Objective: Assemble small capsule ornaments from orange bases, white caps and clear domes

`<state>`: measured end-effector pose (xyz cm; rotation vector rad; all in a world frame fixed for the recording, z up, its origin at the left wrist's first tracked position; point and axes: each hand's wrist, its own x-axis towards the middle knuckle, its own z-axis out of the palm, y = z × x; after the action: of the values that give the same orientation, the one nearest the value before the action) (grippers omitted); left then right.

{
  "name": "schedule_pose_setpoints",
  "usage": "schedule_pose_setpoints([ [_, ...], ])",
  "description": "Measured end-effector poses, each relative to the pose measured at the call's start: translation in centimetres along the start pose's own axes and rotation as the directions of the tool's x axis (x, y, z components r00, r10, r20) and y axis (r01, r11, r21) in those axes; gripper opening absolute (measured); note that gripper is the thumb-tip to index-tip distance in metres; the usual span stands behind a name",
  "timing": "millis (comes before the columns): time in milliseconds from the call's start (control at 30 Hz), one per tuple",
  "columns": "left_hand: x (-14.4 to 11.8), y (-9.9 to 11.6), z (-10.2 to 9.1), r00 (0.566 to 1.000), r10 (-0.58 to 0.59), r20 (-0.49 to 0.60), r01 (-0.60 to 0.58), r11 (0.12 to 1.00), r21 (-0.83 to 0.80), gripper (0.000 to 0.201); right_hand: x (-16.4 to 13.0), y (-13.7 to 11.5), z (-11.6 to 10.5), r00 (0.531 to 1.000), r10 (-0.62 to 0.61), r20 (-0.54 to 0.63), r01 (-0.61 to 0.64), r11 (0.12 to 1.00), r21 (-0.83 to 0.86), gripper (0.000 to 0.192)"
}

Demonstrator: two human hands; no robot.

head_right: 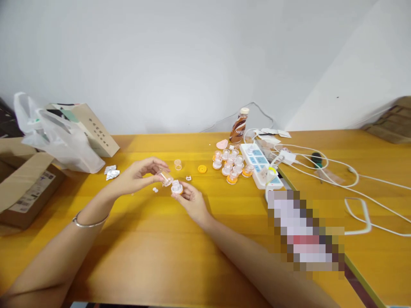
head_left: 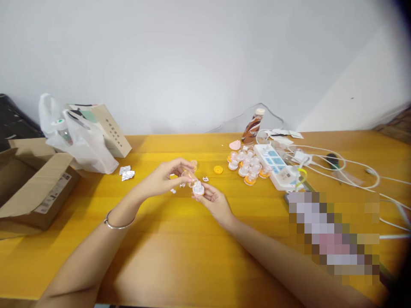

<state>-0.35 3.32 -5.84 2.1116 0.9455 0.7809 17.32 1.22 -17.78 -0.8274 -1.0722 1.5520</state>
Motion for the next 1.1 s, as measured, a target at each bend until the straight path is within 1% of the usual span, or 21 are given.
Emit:
schedule_pose_setpoints([
  [100,0.2,0.0,0.5,0.999,0.049,0.016,-0.051,0.983,0.176,0.024,-0.1,-0.3,0.1,1.0,0.0,0.024,0.001,1.0,-0.031,0.04],
  [200,0.2,-0.4,1.0,0.994,0.074,0.086,-0.095,0.959,0.268,0.023,-0.2,-0.5,0.2,0.998,-0.005,0.059,0.009,0.998,-0.067,0.035],
  [267,0.2,-0.6,1.3,0.988,0.072,0.134,-0.109,0.95,0.293,0.022,-0.2,-0.6,0.3,0.997,-0.007,0.08,0.014,0.997,-0.082,0.033],
  [367,0.2,-0.7,1.6,0.983,0.071,0.171,-0.121,0.945,0.304,0.021,-0.3,-0.6,0.2,0.995,-0.015,0.097,0.023,0.996,-0.087,0.033],
  [600,0.1,-0.7,1.8,0.986,0.045,0.161,-0.095,0.945,0.314,0.021,-0.6,-0.7,0.2,0.992,-0.025,0.121,0.035,0.996,-0.085,0.03],
  [700,0.1,-0.8,1.6,0.982,0.025,0.187,-0.078,0.955,0.286,0.019,-0.8,-0.7,0.2,0.988,-0.026,0.151,0.042,0.993,-0.107,0.028],
  [900,0.0,-1.0,1.4,0.97,0.024,0.243,-0.062,0.986,0.153,0.019,-1.0,-0.7,-0.2,0.974,-0.018,0.224,0.046,0.992,-0.12,0.022],
  [1000,-0.1,-0.7,1.1,0.961,0.03,0.277,-0.056,0.995,0.085,0.019,-1.1,-1.0,-0.2,0.968,-0.023,0.249,0.053,0.992,-0.115,0.021],
  [1100,-0.2,-0.1,0.8,0.939,0.05,0.34,-0.048,0.999,-0.014,0.019,-1.5,-1.5,0.0,0.959,-0.024,0.283,0.055,0.993,-0.101,0.024],
])
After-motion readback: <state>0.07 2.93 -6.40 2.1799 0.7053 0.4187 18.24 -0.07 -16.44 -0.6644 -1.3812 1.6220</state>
